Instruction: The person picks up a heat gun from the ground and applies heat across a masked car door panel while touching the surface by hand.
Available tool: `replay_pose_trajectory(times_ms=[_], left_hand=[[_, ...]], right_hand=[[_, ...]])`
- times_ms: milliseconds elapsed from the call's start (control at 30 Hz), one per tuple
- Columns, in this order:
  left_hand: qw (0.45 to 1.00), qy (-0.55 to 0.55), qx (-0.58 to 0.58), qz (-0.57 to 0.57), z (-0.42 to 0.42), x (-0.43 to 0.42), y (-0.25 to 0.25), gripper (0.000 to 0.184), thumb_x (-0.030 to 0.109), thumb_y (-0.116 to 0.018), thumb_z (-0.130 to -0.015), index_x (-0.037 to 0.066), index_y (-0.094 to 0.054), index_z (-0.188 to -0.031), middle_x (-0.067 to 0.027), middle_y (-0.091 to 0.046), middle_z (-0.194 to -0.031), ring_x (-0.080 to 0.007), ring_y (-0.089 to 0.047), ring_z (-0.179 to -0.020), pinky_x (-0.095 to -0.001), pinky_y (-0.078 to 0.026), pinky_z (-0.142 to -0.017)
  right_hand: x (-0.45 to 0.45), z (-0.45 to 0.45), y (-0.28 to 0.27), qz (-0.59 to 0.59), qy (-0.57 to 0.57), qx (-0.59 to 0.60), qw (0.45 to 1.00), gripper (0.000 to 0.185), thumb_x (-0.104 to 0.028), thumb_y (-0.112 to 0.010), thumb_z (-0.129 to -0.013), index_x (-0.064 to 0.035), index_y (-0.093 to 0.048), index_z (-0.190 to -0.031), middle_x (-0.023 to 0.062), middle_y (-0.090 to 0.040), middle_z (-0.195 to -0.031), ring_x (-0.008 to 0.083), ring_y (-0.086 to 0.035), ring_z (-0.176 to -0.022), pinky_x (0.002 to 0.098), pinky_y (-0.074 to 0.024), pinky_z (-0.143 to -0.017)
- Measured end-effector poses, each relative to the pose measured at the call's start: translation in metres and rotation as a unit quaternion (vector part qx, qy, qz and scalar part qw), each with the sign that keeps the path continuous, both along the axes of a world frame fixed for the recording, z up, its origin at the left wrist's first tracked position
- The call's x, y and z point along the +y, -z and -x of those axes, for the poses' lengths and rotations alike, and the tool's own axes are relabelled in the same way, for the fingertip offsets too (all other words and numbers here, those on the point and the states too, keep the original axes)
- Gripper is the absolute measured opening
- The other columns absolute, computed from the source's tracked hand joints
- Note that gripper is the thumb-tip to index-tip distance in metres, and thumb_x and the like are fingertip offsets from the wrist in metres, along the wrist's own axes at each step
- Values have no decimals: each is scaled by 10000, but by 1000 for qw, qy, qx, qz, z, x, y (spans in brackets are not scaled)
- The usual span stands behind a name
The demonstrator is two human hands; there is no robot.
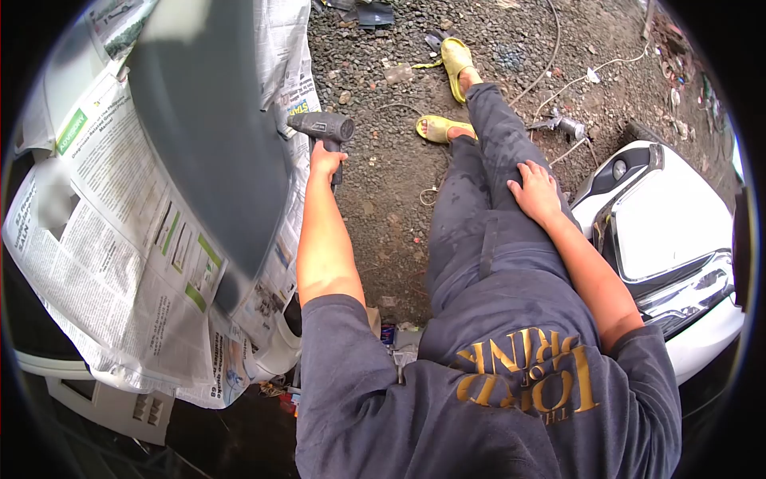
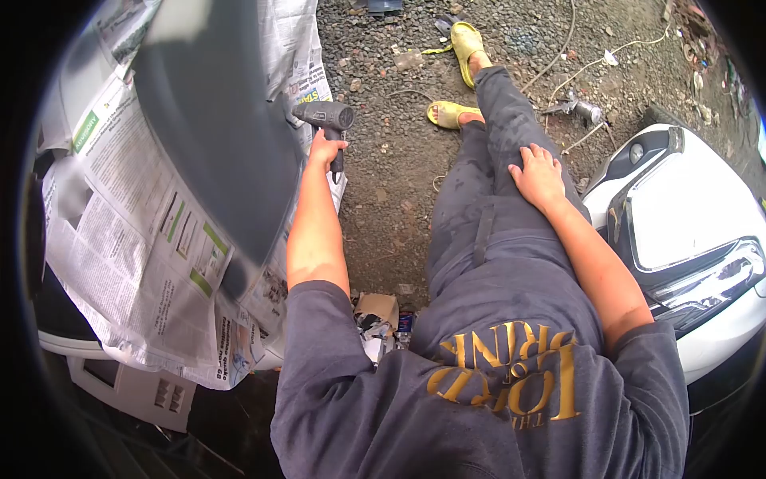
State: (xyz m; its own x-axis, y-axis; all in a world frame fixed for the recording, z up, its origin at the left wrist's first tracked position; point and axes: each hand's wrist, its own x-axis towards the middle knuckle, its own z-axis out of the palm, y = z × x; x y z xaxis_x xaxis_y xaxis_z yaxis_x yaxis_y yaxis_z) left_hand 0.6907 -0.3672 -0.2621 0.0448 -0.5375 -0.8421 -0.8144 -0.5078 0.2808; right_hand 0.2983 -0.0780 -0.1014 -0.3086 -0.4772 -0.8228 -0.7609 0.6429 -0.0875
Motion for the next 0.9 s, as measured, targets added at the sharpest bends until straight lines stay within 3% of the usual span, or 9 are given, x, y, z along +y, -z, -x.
replay_pose_trajectory(times_ms=[233,367,500,600,733,800,833,900], left_hand=[[999,-35,-22,-34,-7,17,7,700,-50,-802,-659,-54,-495,-1288,-188,-640,-1192,-297,-622,-1064,-402,-485,-908],[995,-66,-26,-76,-35,42,21,678,-66,-791,-662,-38,-502,-1274,-173,-647,-1161,-294,-626,-1039,-408,-487,-897],[991,-113,-34,-69,-45,66,1,591,-76,-787,-652,-19,-546,-1189,-147,-671,-1080,-286,-645,-968,-413,-501,-852],[989,-109,-39,-94,-61,81,-3,620,-56,-771,-695,-22,-484,-1244,-143,-648,-1108,-277,-631,-986,-432,-505,-852],[982,-174,-37,-67,-51,99,-52,639,-24,-789,-683,-7,-507,-1256,-136,-628,-1174,-278,-593,-1080,-415,-473,-915],[979,-184,-31,-77,-59,107,-66,691,-19,-791,-672,-6,-485,-1291,-136,-622,-1201,-282,-580,-1114,-420,-458,-945],[981,-191,-35,-25,-67,117,-66,588,-67,-787,-650,-7,-544,-1181,-144,-656,-1084,-301,-627,-974,-452,-495,-843],[979,-201,-43,1,-70,126,-86,579,-67,-788,-642,-8,-555,-1169,-134,-654,-1067,-292,-626,-958,-439,-497,-835]], right_hand=[[0,0,-1,0,-2,-1,1000,571,-394,-581,-944,-51,-497,-1393,146,-439,-1484,306,-376,-1402,526,-318,-1135],[3,0,1,8,-6,0,1000,565,-389,-584,-942,-49,-505,-1385,147,-444,-1478,308,-382,-1396,522,-327,-1128],[6,0,3,12,-16,4,1000,557,-388,-587,-940,-50,-514,-1377,147,-446,-1477,310,-391,-1391,516,-331,-1124],[5,1,3,16,-15,2,1000,553,-384,-591,-938,-51,-519,-1374,148,-448,-1476,314,-398,-1386,515,-330,-1124],[1,8,5,54,36,-15,998,521,-341,-612,-931,-37,-533,-1346,167,-475,-1442,336,-430,-1356,472,-358,-1112],[6,22,21,139,87,-60,985,486,-305,-622,-925,-22,-548,-1313,179,-494,-1416,354,-453,-1330,440,-380,-1098],[10,33,26,181,112,-83,974,469,-287,-628,-922,-14,-556,-1297,185,-503,-1402,363,-465,-1316,424,-391,-1091],[9,55,20,210,112,-76,968,445,-262,-634,-916,-2,-566,-1269,196,-514,-1383,373,-483,-1294,407,-403,-1080]])
